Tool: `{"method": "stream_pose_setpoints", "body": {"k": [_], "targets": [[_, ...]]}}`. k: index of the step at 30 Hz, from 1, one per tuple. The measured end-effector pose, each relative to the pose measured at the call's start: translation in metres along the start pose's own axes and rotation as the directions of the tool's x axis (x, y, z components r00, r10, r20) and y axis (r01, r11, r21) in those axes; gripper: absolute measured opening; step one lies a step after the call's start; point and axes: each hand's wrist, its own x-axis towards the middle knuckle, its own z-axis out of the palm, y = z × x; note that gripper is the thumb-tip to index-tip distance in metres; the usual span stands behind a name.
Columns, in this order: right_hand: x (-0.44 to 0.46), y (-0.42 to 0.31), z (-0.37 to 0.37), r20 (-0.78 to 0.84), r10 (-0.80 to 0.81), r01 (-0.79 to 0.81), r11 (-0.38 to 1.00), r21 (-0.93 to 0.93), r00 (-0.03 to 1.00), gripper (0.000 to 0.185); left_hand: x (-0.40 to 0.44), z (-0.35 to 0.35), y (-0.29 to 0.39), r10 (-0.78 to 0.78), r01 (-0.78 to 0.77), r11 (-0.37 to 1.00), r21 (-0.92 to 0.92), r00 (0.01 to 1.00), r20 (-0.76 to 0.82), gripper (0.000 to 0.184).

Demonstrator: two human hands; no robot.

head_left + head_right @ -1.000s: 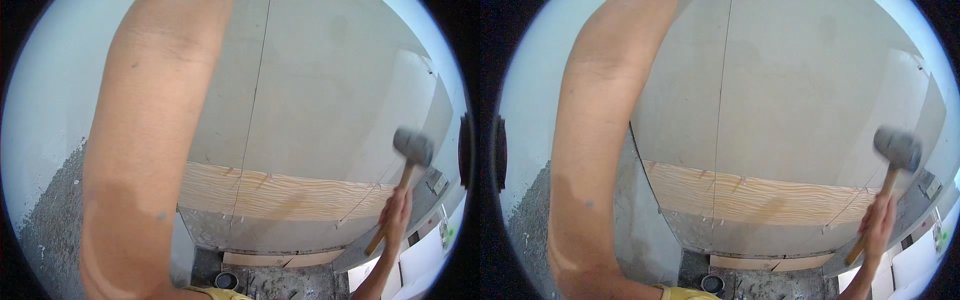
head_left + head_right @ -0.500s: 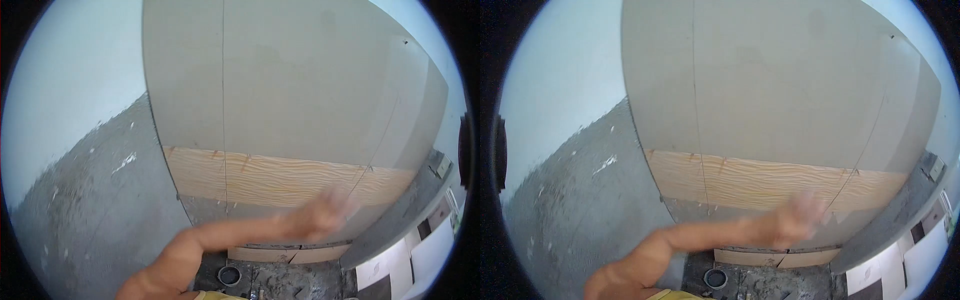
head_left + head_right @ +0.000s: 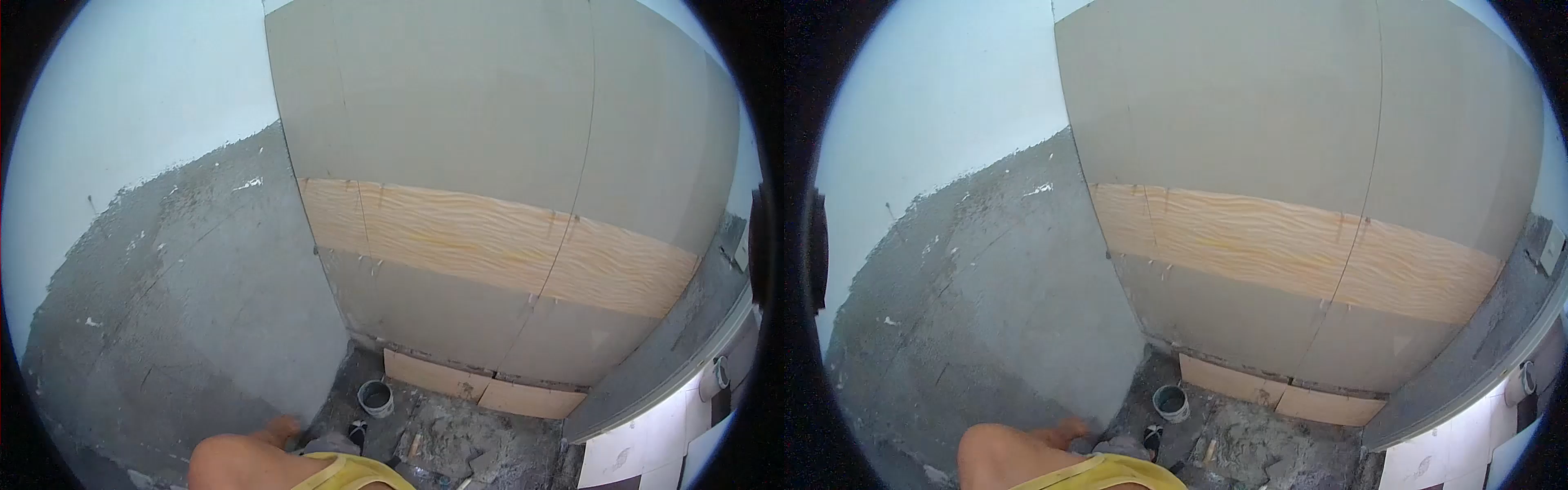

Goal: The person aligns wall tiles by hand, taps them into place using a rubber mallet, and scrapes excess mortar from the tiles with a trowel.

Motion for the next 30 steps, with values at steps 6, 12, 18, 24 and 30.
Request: {"method": "stream_pose_setpoints", "body": {"k": [6,12,18,24,30], "targets": [[0.003,0.073,-0.006,0.030,0.067,-0.067,0.997,0.024,0.997,0.030,0.003,-0.078,0.166,0.177,-0.242,0.909,-0.338,0.961,-0.212,0.063],[-0.019,0.195,0.061,0.032,0.148,-0.149,0.988,0.045,0.989,0.034,0.007,-0.123,0.298,0.700,-0.704,0.683,-0.196,0.707,-0.099,0.046],[-0.033,0.197,0.109,-0.011,0.499,-0.492,0.858,0.148,0.867,0.040,0.001,-0.067,0.331,0.715,-0.670,0.698,-0.251,0.636,0.290,0.052],[0.021,0.215,0.085,0.289,0.625,-0.630,0.772,-0.089,0.725,0.082,0.021,-0.005,0.216,0.441,-0.535,0.845,0.003,0.700,0.562,0.055],[0.090,0.326,0.103,0.043,0.509,-0.471,0.823,-0.319,0.860,0.050,0.049,0.019,0.231,0.332,-0.516,0.847,0.126,0.699,0.633,0.053]]}}
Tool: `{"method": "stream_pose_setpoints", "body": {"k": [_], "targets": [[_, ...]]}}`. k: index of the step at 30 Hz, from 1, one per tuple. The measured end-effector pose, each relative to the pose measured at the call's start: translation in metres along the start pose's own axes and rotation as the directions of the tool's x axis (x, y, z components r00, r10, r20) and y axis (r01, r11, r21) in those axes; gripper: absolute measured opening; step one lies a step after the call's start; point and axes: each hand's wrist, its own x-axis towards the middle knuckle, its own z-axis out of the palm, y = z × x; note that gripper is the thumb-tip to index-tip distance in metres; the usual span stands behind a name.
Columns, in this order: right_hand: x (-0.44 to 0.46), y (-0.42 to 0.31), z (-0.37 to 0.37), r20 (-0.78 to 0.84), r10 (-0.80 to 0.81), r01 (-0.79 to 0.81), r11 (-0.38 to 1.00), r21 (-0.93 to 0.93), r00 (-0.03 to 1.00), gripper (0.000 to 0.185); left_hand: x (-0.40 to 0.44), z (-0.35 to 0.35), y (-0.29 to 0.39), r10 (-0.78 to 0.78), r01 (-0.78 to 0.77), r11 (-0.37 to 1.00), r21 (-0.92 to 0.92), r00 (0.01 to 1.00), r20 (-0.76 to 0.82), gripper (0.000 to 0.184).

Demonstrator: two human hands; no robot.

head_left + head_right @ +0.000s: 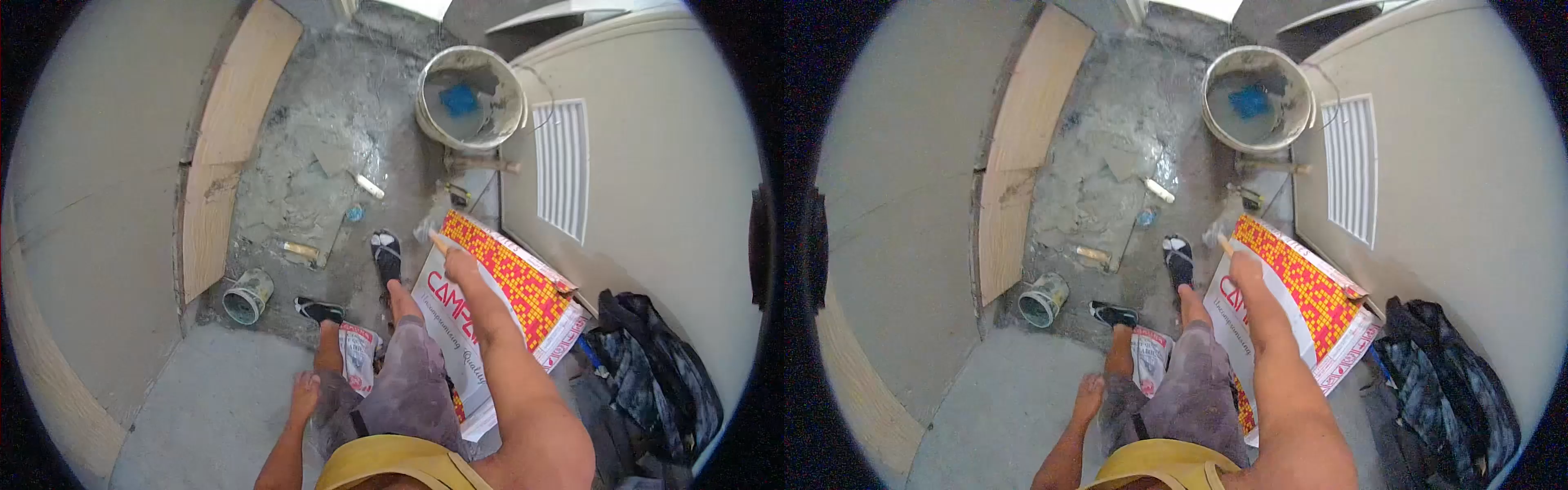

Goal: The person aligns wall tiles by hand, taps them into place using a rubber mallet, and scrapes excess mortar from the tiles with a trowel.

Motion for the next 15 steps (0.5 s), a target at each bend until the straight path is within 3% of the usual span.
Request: {"method": "stream_pose_setpoints", "body": {"k": [2,4,6,8,9,11,13,15], "targets": [[0.035,0.019,0.000,-0.121,-0.018,0.023,0.999,0.045,0.993,0.052,0.008,-0.011,0.026,0.013,-0.012,1.000,-0.007,0.999,0.043,0.052],[0.054,0.037,-0.007,-0.118,0.000,0.007,0.998,0.061,0.993,0.051,0.022,-0.018,0.072,0.056,-0.074,0.960,-0.270,0.996,-0.072,0.048],[0.068,0.050,-0.015,-0.105,0.003,0.005,0.997,0.073,0.994,0.051,0.035,-0.019,0.098,0.088,-0.101,0.966,-0.239,0.994,-0.067,0.050],[0.080,0.064,-0.021,-0.041,0.117,-0.115,0.992,0.046,0.992,0.048,0.042,-0.017,0.105,0.091,-0.104,0.970,-0.221,0.993,-0.070,0.052],[0.094,0.084,0.003,-0.176,0.045,-0.038,0.998,0.041,0.983,0.050,0.046,-0.017,0.106,0.078,-0.088,0.978,-0.189,0.995,-0.060,0.052],[0.081,0.083,-0.005,-0.152,0.117,-0.130,0.988,-0.079,0.982,0.053,0.041,-0.004,0.091,0.057,-0.061,0.983,-0.174,0.998,-0.027,0.051],[0.065,0.084,-0.003,-0.155,0.119,-0.143,0.977,-0.155,0.981,0.055,0.036,0.014,0.052,-0.123,0.119,0.991,-0.062,0.991,-0.052,0.060],[0.052,0.080,-0.005,-0.207,0.086,-0.139,0.957,-0.255,0.974,0.061,0.023,0.036,-0.001,-0.194,0.194,0.981,-0.008,0.981,0.000,0.068]]}}
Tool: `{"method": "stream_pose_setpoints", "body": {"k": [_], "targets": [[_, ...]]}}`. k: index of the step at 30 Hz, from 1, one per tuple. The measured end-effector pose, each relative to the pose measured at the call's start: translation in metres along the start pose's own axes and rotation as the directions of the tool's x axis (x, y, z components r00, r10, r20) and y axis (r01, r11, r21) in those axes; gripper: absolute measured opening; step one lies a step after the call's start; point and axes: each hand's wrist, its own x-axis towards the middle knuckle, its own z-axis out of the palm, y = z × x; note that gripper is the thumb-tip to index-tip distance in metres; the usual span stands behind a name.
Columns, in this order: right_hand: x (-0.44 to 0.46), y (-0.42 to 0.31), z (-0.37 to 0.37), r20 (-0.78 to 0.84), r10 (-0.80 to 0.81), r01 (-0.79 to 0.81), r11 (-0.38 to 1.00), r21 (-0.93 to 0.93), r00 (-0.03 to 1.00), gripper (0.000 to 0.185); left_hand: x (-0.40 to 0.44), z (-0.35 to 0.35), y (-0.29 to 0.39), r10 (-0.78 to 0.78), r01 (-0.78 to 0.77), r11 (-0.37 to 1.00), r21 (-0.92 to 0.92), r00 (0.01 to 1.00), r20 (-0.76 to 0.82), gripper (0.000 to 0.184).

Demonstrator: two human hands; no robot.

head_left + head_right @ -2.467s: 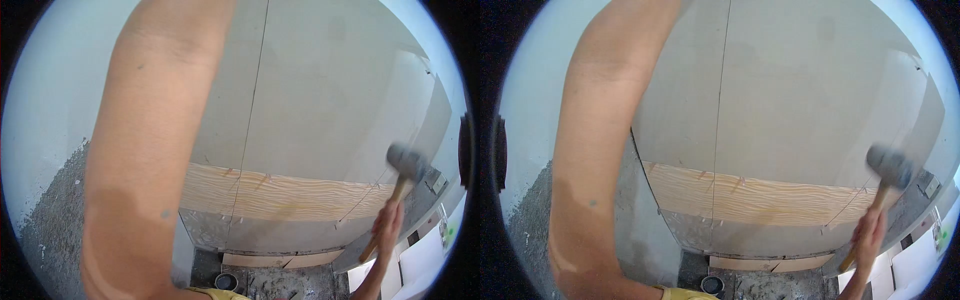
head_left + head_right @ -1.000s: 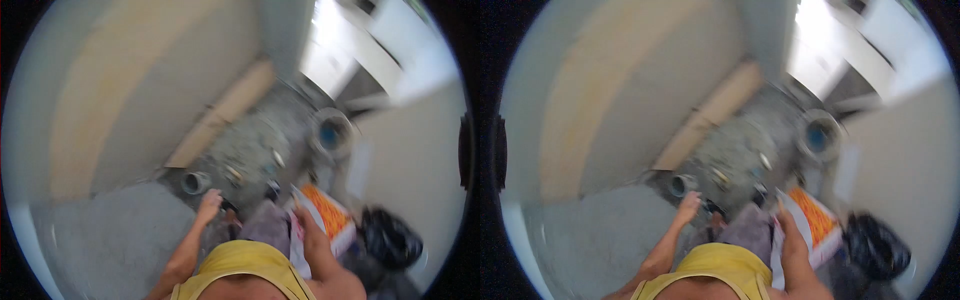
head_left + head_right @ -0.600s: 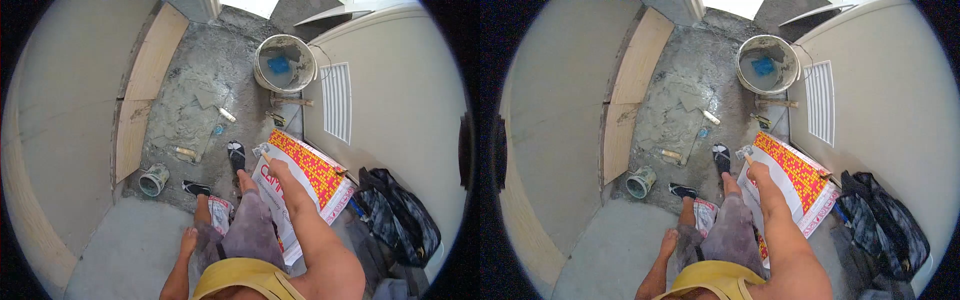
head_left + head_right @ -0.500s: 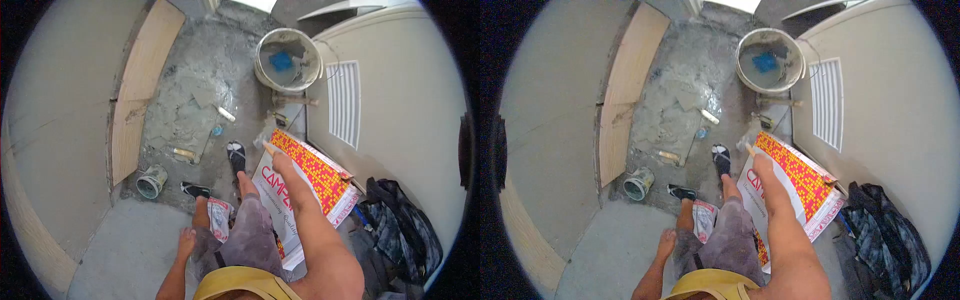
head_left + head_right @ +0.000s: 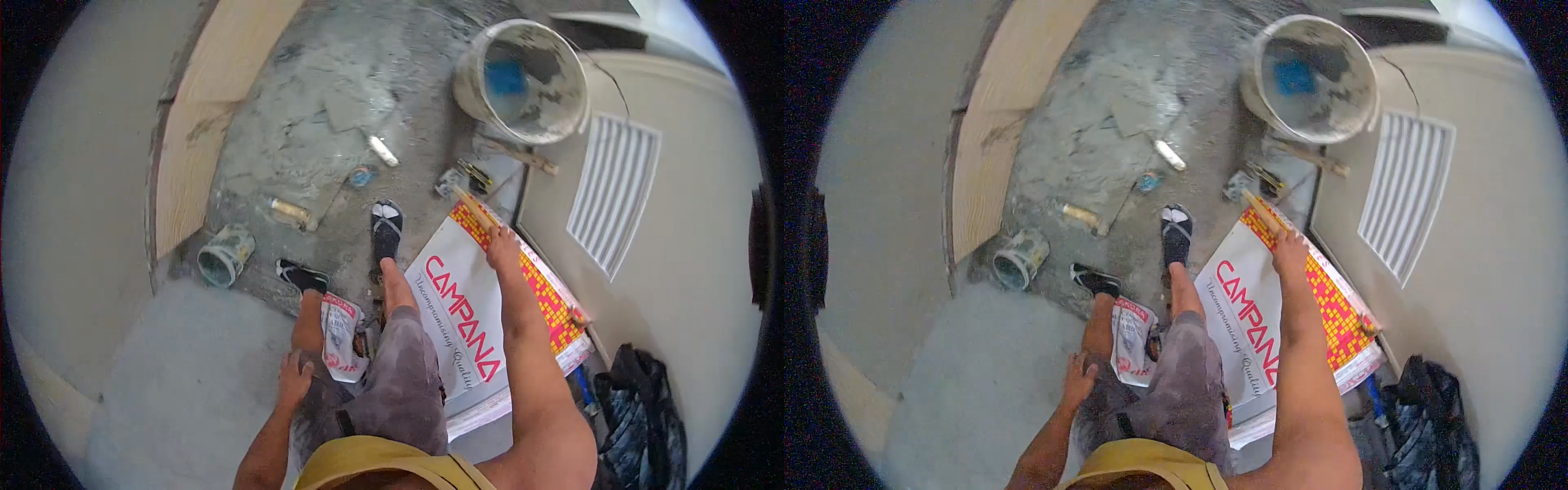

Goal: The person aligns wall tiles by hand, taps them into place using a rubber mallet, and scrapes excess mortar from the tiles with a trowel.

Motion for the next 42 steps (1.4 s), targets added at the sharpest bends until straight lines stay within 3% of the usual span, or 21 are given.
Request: {"method": "stream_pose_setpoints", "body": {"k": [2,3,5,6,8,10,12,15,18,20,22,23,24,25,28,30,32,34,36,39,42], "targets": [[-0.019,-0.014,0.005,-0.141,-0.067,0.074,0.996,0.047,0.988,0.064,-0.035,0.015,-0.021,-0.144,0.144,0.990,0.012,0.990,0.011,0.077],[-0.033,-0.020,0.014,-0.239,-0.100,0.136,0.981,0.137,0.966,0.064,-0.053,0.012,-0.015,-0.164,0.169,0.980,-0.102,0.985,0.056,0.082],[-0.071,-0.028,0.044,-0.222,-0.202,0.225,0.971,0.085,0.954,0.062,-0.069,0.009,-0.008,-0.222,0.230,0.931,-0.284,0.973,0.059,0.088],[-0.095,-0.033,0.048,-0.071,-0.231,0.240,0.956,0.166,0.970,0.065,-0.074,0.014,-0.006,-0.203,0.218,0.913,-0.345,0.976,0.079,0.089],[-0.161,-0.040,0.068,-0.047,-0.262,0.264,0.917,0.300,0.964,0.069,-0.091,0.033,-0.020,-0.204,0.219,0.863,-0.456,0.976,0.083,0.091],[-0.220,-0.063,0.040,0.127,-0.214,0.126,0.863,0.489,0.969,0.075,-0.095,0.068,-0.035,-0.057,0.038,0.891,-0.452,0.998,-0.029,0.091],[-0.273,-0.100,-0.003,0.185,-0.218,0.054,0.774,0.630,0.958,0.077,-0.092,0.092,-0.045,-0.046,0.018,0.837,-0.547,0.998,-0.037,0.092],[-0.284,-0.136,-0.005,0.058,-0.249,0.184,0.833,0.521,0.967,0.076,-0.066,0.123,-0.047,-0.076,0.014,0.779,-0.626,0.994,-0.072,0.091],[-0.289,-0.204,-0.035,0.230,-0.276,0.203,0.934,0.295,0.933,0.078,-0.031,0.122,-0.044,-0.168,0.013,0.780,-0.625,0.968,-0.188,0.086],[-0.283,-0.227,-0.020,0.156,-0.532,0.548,0.832,-0.089,0.832,0.076,-0.011,0.108,-0.051,-0.211,-0.001,0.774,-0.633,0.942,-0.260,0.082],[-0.267,-0.234,-0.011,0.136,-0.504,0.517,0.851,-0.095,0.853,0.071,0.003,0.103,-0.069,-0.194,0.137,0.793,-0.593,0.980,-0.034,0.077],[-0.274,-0.253,-0.029,0.138,-0.438,0.453,0.885,-0.104,0.888,0.068,0.020,0.131,-0.081,-0.230,0.029,0.774,-0.633,0.944,-0.238,0.055],[-0.276,-0.271,-0.039,0.134,-0.366,0.381,0.918,-0.111,0.921,0.066,0.035,0.145,-0.096,-0.241,0.038,0.752,-0.658,0.945,-0.221,0.055],[-0.270,-0.272,-0.031,-0.045,-0.538,0.522,0.832,-0.187,0.841,0.056,0.058,0.150,-0.118,-0.314,0.078,0.735,-0.673,0.920,-0.236,0.043],[-0.247,-0.339,-0.031,-0.088,-0.716,0.693,0.694,-0.196,0.692,0.048,0.130,0.141,-0.190,-0.453,0.079,0.667,-0.741,0.833,-0.318,0.023],[-0.244,-0.419,-0.027,-0.007,-0.713,0.686,0.677,-0.266,0.701,0.038,0.211,0.159,-0.226,-0.642,0.025,0.590,-0.807,0.620,-0.451,0.018],[-0.252,-0.505,-0.019,0.224,-0.760,0.792,0.577,-0.198,0.610,0.030,0.272,0.145,-0.263,-0.659,0.113,0.575,-0.810,0.650,-0.378,0.015],[-0.186,-0.517,0.049,0.224,-0.812,0.832,0.471,-0.294,0.539,0.020,0.315,0.120,-0.290,-0.720,0.185,0.517,-0.836,0.623,-0.307,0.015],[-0.160,-0.564,0.092,0.155,-0.903,0.906,0.366,-0.215,0.402,0.014,0.371,0.129,-0.317,-0.649,0.030,0.619,-0.785,0.581,-0.490,0.017],[-0.125,-0.655,0.150,0.220,-0.910,0.928,0.306,-0.215,0.351,0.015,0.420,0.119,-0.333,-0.642,0.002,0.623,-0.783,0.573,-0.509,0.017],[-0.073,-0.732,0.213,0.184,-0.961,0.973,0.181,-0.146,0.206,0.022,0.444,0.112,-0.342,-0.583,0.093,0.704,-0.704,0.643,-0.497,0.023]]}}
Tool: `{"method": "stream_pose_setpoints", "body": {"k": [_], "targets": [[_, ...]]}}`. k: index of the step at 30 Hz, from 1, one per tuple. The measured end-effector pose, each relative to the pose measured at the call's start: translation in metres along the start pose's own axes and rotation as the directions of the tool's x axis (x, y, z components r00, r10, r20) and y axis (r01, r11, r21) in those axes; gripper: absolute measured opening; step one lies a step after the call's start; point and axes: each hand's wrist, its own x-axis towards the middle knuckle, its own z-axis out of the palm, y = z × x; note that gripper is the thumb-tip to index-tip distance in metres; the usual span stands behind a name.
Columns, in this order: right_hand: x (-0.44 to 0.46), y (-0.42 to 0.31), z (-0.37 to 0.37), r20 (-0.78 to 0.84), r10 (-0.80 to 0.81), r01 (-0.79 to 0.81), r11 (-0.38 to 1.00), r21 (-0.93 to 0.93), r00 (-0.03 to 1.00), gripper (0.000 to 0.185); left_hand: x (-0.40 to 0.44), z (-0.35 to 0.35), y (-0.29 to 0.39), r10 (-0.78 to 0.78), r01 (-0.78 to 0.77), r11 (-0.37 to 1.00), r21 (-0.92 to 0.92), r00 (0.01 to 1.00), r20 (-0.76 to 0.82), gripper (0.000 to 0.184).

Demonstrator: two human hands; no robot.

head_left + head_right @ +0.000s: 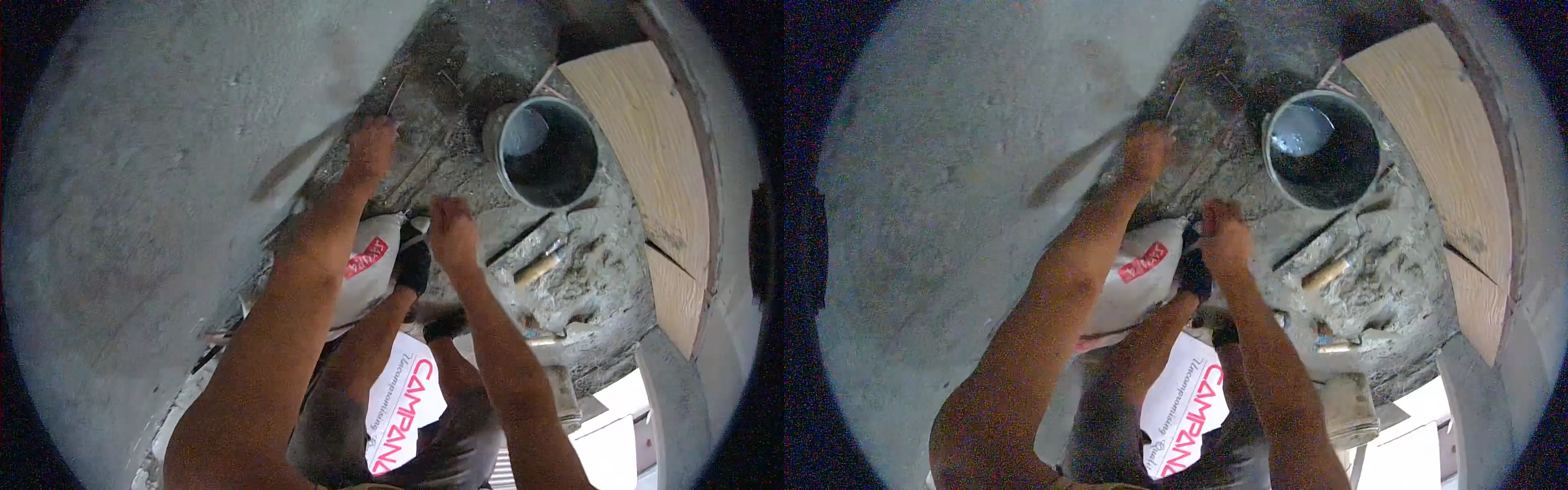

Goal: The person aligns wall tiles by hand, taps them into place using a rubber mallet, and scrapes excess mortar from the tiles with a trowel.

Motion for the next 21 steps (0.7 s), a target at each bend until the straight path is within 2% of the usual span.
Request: {"method": "stream_pose_setpoints", "body": {"k": [1,3,4,6,7,8,9,13,15,16,18,19,20,21], "targets": [[0.035,0.003,0.013,-0.012,-0.037,0.036,0.998,-0.058,0.999,0.022,0.008,0.016,-0.004,-0.005,0.005,1.000,-0.007,1.000,-0.001,0.023],[0.101,0.001,0.039,-0.027,-0.074,0.070,0.988,-0.139,0.997,0.021,0.013,0.046,-0.014,0.074,-0.069,0.997,0.037,0.984,-0.163,0.029],[0.129,-0.001,0.049,-0.038,-0.071,0.063,0.984,-0.168,0.997,0.021,0.014,0.051,-0.018,0.069,-0.065,0.997,0.033,0.985,-0.159,0.029],[0.181,-0.014,0.059,-0.084,-0.140,0.108,0.945,-0.310,0.987,0.022,0.015,0.046,-0.024,0.195,-0.192,0.981,0.039,0.977,-0.086,0.029],[0.207,-0.009,0.069,-0.093,-0.208,0.154,0.901,-0.406,0.974,0.023,0.013,0.048,-0.027,0.196,-0.193,0.980,0.038,0.977,-0.081,0.029],[0.228,-0.003,0.078,-0.097,-0.275,0.192,0.847,-0.496,0.957,0.025,0.010,0.051,-0.032,0.255,-0.248,0.967,0.063,0.956,-0.142,0.028],[0.242,-0.005,0.079,-0.098,-0.270,0.188,0.848,-0.495,0.958,0.025,0.010,0.055,-0.035,0.314,-0.302,0.949,0.089,0.928,-0.201,0.026],[0.282,-0.016,0.081,-0.042,-0.344,0.271,0.806,-0.527,0.938,0.028,0.024,0.057,-0.038,0.340,-0.332,0.940,0.074,0.923,-0.179,0.029],[0.288,-0.018,0.084,-0.021,-0.360,0.292,0.788,-0.541,0.933,0.030,0.024,0.051,-0.033,0.318,-0.312,0.947,0.074,0.945,-0.080,0.030],[0.287,-0.024,0.081,-0.008,-0.368,0.311,0.797,-0.518,0.930,0.031,0.018,0.048,-0.030,0.312,-0.306,0.949,0.080,0.947,-0.078,0.030],[0.289,-0.026,0.078,0.004,-0.378,0.332,0.806,-0.491,0.926,0.031,-0.003,0.039,-0.014,0.117,-0.169,0.968,-0.188,0.959,-0.260,0.027],[0.292,-0.022,0.079,0.004,-0.459,0.396,0.763,-0.511,0.888,0.032,-0.017,0.040,-0.008,0.054,-0.144,0.946,-0.291,0.954,-0.294,0.028],[0.296,-0.020,0.081,0.002,-0.540,0.459,0.713,-0.529,0.841,0.032,-0.038,0.040,0.002,-0.012,-0.083,0.923,-0.376,0.970,-0.245,0.028],[0.300,-0.017,0.084,-0.017,-0.556,0.465,0.712,-0.525,0.831,0.032,-0.058,0.036,0.014,-0.071,-0.028,0.892,-0.451,0.977,-0.201,0.028]]}}
